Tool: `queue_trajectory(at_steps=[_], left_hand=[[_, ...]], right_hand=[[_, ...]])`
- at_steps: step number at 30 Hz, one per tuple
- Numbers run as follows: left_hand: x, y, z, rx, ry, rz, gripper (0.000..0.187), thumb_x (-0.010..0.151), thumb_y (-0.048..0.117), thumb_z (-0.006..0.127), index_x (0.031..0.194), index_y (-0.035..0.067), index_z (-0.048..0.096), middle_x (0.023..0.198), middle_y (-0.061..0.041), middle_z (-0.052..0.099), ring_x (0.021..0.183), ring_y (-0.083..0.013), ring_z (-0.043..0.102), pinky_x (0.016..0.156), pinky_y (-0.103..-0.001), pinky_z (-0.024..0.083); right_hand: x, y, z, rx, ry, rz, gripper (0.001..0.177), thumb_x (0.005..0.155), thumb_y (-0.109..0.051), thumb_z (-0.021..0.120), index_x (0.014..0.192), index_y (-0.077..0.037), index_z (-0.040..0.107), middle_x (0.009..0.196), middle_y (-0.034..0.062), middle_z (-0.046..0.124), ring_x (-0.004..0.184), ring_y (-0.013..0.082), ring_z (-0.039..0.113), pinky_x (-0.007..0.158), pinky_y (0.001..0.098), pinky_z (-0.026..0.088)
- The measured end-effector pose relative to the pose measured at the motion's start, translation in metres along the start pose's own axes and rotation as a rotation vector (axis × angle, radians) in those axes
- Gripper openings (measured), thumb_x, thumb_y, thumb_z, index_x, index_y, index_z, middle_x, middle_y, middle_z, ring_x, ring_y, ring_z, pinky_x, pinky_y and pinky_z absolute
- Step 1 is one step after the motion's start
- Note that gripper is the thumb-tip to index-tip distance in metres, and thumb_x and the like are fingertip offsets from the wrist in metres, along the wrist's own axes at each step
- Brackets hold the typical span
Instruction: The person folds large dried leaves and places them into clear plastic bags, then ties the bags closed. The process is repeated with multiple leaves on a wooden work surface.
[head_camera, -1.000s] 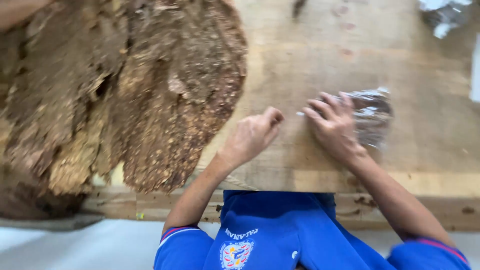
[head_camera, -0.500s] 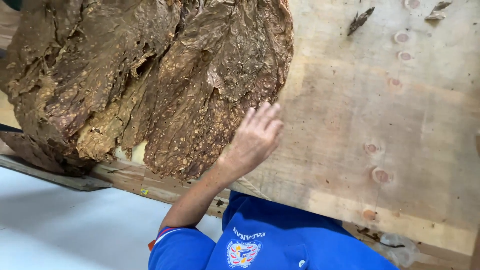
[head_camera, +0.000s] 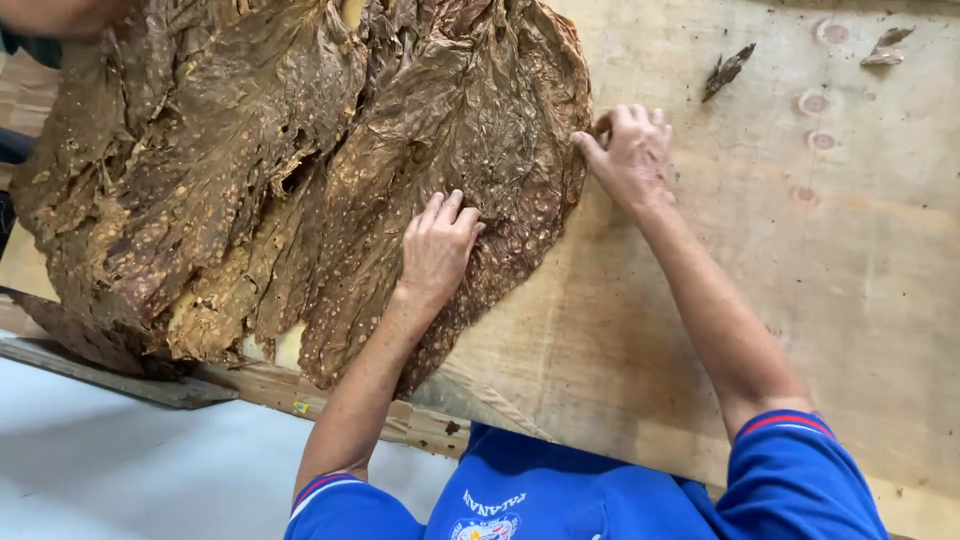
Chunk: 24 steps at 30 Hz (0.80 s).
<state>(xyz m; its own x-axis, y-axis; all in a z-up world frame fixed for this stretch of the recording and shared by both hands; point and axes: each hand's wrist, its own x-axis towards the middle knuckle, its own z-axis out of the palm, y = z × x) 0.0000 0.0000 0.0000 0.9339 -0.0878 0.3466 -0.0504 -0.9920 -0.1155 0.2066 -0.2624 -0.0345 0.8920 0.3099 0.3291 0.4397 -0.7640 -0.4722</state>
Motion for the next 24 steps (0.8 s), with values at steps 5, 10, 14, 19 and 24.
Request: queue_trajectory(at_steps=[5, 10, 14, 19, 24], left_hand=[[-0.002, 0.004, 0.002, 0.007, 0.090, -0.003, 0.015, 0.100, 0.040, 0.066, 0.109, 0.027, 0.065, 0.122, 0.002, 0.074, 0.115, -0.0194, 0.070, 0.086, -0.031, 0.058], [-0.003, 0.047, -0.036, -0.191, 0.157, 0.041, 0.011, 0.107, 0.030, 0.059, 0.112, 0.021, 0.062, 0.114, -0.003, 0.077, 0.100, -0.0174, 0.075, 0.074, -0.028, 0.060], [-0.013, 0.107, -0.076, -0.216, 0.145, 0.206, 0.015, 0.104, 0.034, 0.061, 0.112, 0.021, 0.062, 0.116, -0.004, 0.076, 0.095, -0.0176, 0.076, 0.067, -0.028, 0.059], [-0.021, 0.144, -0.127, -0.453, -0.232, 0.493, 0.021, 0.101, 0.015, 0.067, 0.118, 0.003, 0.064, 0.125, -0.029, 0.071, 0.090, -0.0308, 0.078, 0.069, -0.040, 0.067], [0.035, 0.140, -0.137, -0.629, 0.088, 0.446, 0.018, 0.105, 0.017, 0.070, 0.100, 0.000, 0.068, 0.079, -0.008, 0.073, 0.062, -0.0122, 0.069, 0.044, -0.019, 0.056]], right_hand=[[-0.005, 0.015, -0.006, 0.064, -0.021, 0.099, 0.028, 0.092, -0.045, 0.078, 0.090, -0.019, 0.070, 0.094, 0.0045, 0.063, 0.104, 0.0304, 0.058, 0.087, 0.0491, 0.044], [-0.046, 0.028, -0.084, 0.116, -0.022, 0.113, 0.030, 0.097, -0.041, 0.081, 0.087, -0.015, 0.070, 0.090, 0.0080, 0.063, 0.098, 0.0342, 0.062, 0.086, 0.0491, 0.046], [-0.102, 0.041, -0.147, 0.026, -0.138, 0.175, 0.032, 0.098, -0.044, 0.079, 0.086, -0.015, 0.070, 0.089, 0.0072, 0.064, 0.098, 0.0325, 0.064, 0.090, 0.0472, 0.047], [-0.135, 0.006, -0.251, -0.137, -0.678, 0.431, 0.035, 0.092, -0.045, 0.071, 0.081, -0.012, 0.074, 0.081, 0.0046, 0.077, 0.075, 0.0198, 0.070, 0.077, 0.0363, 0.050], [-0.104, 0.027, -0.251, 0.175, -0.329, 0.371, 0.017, 0.106, -0.015, 0.073, 0.094, -0.005, 0.066, 0.082, 0.0083, 0.063, 0.069, 0.0162, 0.052, 0.061, 0.0286, 0.042]])
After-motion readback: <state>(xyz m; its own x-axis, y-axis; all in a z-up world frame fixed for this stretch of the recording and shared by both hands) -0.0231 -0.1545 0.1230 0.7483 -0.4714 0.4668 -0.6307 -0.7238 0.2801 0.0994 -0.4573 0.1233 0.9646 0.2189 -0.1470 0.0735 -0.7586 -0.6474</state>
